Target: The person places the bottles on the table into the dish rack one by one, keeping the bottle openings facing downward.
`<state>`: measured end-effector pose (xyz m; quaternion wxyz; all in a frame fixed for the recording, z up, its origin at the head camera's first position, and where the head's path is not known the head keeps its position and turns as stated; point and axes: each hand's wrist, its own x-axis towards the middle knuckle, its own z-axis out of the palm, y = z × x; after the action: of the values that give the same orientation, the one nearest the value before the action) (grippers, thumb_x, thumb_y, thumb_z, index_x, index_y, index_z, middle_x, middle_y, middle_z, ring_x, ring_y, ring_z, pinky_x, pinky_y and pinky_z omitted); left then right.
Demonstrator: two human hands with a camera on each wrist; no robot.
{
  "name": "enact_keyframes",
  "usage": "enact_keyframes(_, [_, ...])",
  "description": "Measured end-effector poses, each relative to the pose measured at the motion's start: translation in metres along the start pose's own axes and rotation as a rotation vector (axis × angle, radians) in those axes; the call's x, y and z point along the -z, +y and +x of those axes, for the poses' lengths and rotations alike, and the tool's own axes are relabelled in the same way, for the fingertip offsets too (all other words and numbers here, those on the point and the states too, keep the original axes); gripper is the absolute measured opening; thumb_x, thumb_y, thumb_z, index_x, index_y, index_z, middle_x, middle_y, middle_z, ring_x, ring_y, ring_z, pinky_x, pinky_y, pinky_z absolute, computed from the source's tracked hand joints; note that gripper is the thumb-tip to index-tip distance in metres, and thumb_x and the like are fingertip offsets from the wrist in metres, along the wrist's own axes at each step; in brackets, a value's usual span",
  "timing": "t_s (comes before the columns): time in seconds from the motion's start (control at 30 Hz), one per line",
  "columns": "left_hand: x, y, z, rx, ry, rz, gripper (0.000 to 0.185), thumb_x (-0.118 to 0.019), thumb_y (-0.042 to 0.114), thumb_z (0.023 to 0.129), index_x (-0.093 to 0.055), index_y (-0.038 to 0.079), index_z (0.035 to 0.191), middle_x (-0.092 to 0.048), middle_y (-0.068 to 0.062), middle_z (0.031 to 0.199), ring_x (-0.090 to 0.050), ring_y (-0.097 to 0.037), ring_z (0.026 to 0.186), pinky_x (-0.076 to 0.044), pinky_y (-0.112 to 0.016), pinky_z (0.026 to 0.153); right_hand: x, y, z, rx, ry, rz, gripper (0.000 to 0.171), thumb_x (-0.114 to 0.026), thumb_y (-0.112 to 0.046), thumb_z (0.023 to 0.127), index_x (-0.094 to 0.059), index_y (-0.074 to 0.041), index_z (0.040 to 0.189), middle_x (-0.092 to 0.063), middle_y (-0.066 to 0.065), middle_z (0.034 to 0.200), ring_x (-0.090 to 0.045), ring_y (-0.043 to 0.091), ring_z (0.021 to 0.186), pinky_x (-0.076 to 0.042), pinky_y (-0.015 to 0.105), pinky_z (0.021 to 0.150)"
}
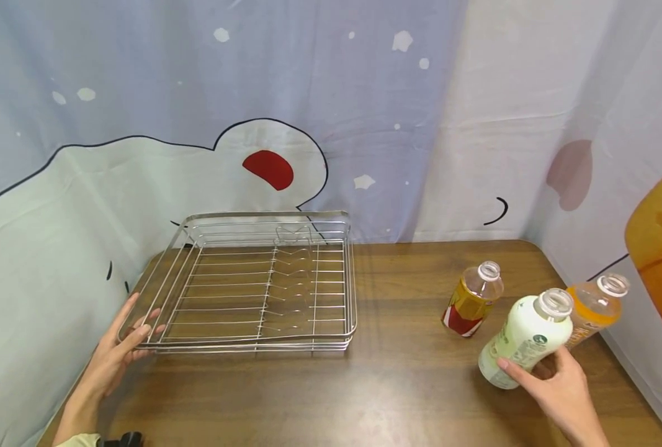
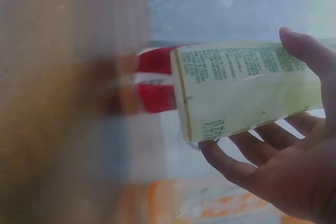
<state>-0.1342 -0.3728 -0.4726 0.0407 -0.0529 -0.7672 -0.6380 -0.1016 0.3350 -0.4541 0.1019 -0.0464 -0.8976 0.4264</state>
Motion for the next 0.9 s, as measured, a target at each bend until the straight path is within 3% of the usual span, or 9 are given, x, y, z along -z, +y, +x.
enact_keyframes(0.17, [0.0,0.002,0.0,0.003,0.008,0.012,0.071,-0.046,0.009,0.105,-0.006,0.029,0.16,-0.046,0.001,0.143,-0.062,-0.005,0.111,-0.055,-0.031,0.075,0.006,-0.023,0.009,0.078,-0.042,-0.007,0.063,-0.08,-0.015,0.085,-0.047,-0.004,0.137,-0.046,-0.031,0.114,-0.041,-0.017,0.098,-0.042,0.005,0.069])
enact_keyframes(0.43, [0.001,0.002,-0.001,-0.007,0.008,0.02,0.071,-0.047,0.008,0.105,-0.007,0.029,0.16,-0.047,0.003,0.141,-0.062,-0.004,0.111,-0.055,-0.031,0.074,0.011,-0.059,0.024,0.165,-0.056,-0.015,0.059,-0.082,-0.012,0.082,-0.051,-0.006,0.132,-0.051,-0.032,0.11,-0.048,-0.016,0.095,-0.048,0.01,0.068])
enact_keyframes(0.53, [0.002,0.004,-0.001,-0.004,0.007,0.039,0.072,-0.047,0.007,0.105,-0.007,0.028,0.16,-0.04,-0.017,0.15,-0.061,-0.002,0.111,-0.055,-0.031,0.074,0.013,-0.071,0.029,0.18,-0.071,-0.027,0.056,-0.082,-0.014,0.083,-0.053,-0.005,0.13,-0.055,-0.029,0.107,-0.052,-0.013,0.093,-0.049,0.012,0.068])
enact_keyframes(0.6, [0.002,0.006,-0.001,0.02,0.019,0.09,0.072,-0.047,0.01,0.105,-0.006,0.029,0.16,-0.029,-0.028,0.154,-0.055,0.0,0.117,-0.054,-0.031,0.075,0.013,-0.079,0.033,0.192,-0.082,-0.026,0.055,-0.082,-0.014,0.082,-0.053,-0.003,0.128,-0.059,-0.02,0.107,-0.054,-0.011,0.092,-0.05,0.014,0.067])
enact_keyframes(0.67, [0.003,0.009,0.0,0.045,0.028,0.145,0.072,-0.048,0.014,0.105,-0.005,0.031,0.16,-0.017,-0.033,0.156,-0.048,-0.007,0.128,-0.05,-0.032,0.077,0.013,-0.086,0.036,0.207,-0.099,-0.028,0.056,-0.082,-0.014,0.082,-0.052,-0.001,0.128,-0.062,-0.007,0.109,-0.056,-0.01,0.092,-0.052,0.016,0.067])
enact_keyframes(0.73, [0.003,0.012,0.001,0.068,0.045,0.192,0.072,-0.05,0.018,0.105,-0.005,0.032,0.16,-0.012,-0.028,0.159,-0.035,-0.016,0.14,-0.048,-0.028,0.082,0.013,-0.092,0.039,0.216,-0.119,-0.026,0.059,-0.083,-0.014,0.082,-0.051,0.0,0.129,-0.063,0.008,0.114,-0.057,-0.009,0.092,-0.053,0.018,0.067])
enact_keyframes(0.83, [0.003,0.018,0.001,0.046,0.082,0.227,0.075,-0.054,0.017,0.103,-0.007,0.028,0.16,-0.012,-0.026,0.16,-0.022,-0.034,0.145,-0.043,-0.02,0.092,0.013,-0.102,0.043,0.216,-0.153,-0.041,0.064,-0.083,-0.017,0.082,-0.049,0.0,0.134,-0.059,0.023,0.122,-0.057,-0.009,0.091,-0.053,0.019,0.067])
enact_keyframes(0.9, [0.003,0.022,0.001,0.005,0.124,0.274,0.076,-0.057,0.014,0.101,-0.01,0.022,0.16,-0.017,-0.027,0.159,-0.024,-0.033,0.144,-0.033,-0.005,0.095,0.013,-0.109,0.046,0.215,-0.167,-0.064,0.068,-0.083,-0.021,0.082,-0.048,0.0,0.136,-0.057,0.027,0.126,-0.057,-0.009,0.09,-0.053,0.019,0.067])
